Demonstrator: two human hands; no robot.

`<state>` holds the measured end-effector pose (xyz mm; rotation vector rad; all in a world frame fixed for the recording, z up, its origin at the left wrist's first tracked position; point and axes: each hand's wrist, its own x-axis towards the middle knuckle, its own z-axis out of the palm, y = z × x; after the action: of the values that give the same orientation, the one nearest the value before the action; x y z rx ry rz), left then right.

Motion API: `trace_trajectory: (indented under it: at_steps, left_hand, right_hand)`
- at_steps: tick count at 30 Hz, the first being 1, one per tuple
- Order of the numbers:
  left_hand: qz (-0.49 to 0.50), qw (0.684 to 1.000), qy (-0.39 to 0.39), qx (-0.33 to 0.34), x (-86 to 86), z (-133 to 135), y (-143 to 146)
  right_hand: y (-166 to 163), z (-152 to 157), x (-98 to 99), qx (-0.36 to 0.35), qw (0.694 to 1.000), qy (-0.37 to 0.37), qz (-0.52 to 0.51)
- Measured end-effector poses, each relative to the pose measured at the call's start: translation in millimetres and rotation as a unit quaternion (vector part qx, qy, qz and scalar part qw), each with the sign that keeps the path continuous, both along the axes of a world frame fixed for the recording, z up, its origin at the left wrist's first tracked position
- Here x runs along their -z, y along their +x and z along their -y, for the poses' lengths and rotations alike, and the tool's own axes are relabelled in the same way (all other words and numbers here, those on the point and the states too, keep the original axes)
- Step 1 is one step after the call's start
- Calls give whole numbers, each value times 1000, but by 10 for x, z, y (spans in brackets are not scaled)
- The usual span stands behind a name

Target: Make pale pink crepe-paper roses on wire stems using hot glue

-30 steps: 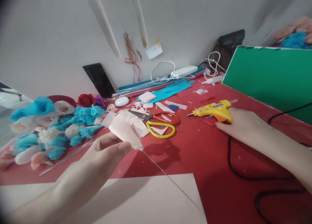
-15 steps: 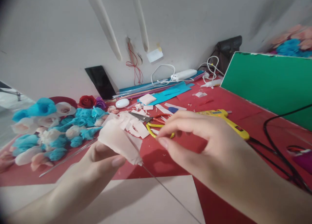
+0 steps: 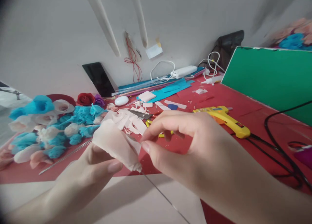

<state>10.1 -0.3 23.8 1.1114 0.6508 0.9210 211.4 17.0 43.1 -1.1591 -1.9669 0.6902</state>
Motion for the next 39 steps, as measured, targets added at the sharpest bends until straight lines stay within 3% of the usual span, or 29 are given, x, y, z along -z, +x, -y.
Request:
trace_trajectory:
  at_steps: [3, 7, 13, 23, 28, 34, 39]
  left_hand:
    - [-10, 1000, -9, 12, -15, 8, 6]
    - [-38, 998, -23, -49, -52, 28, 23]
    - [-88, 993, 15, -81, 4, 89, -28]
    - [-112, 986, 56, -107, -10, 99, -7]
    - [-114, 986, 49, -114, -12, 107, 5]
    - [-127, 982, 42, -133, -23, 90, 27]
    - [-112, 982, 23, -152, -54, 65, 51]
  right_hand:
    - [-24, 13, -5, 2, 1000, 25, -7]
    - [-68, 38, -7, 3, 999, 48, -9]
    - [-193, 92, -15, 39, 998, 42, -6]
    - [-217, 110, -9, 30, 996, 83, 2]
    - [-125, 144, 97, -28, 984, 171, -50]
    - [-171, 174, 180, 24, 977, 213, 7]
    - [-208, 192, 180, 29, 929, 362, 71]
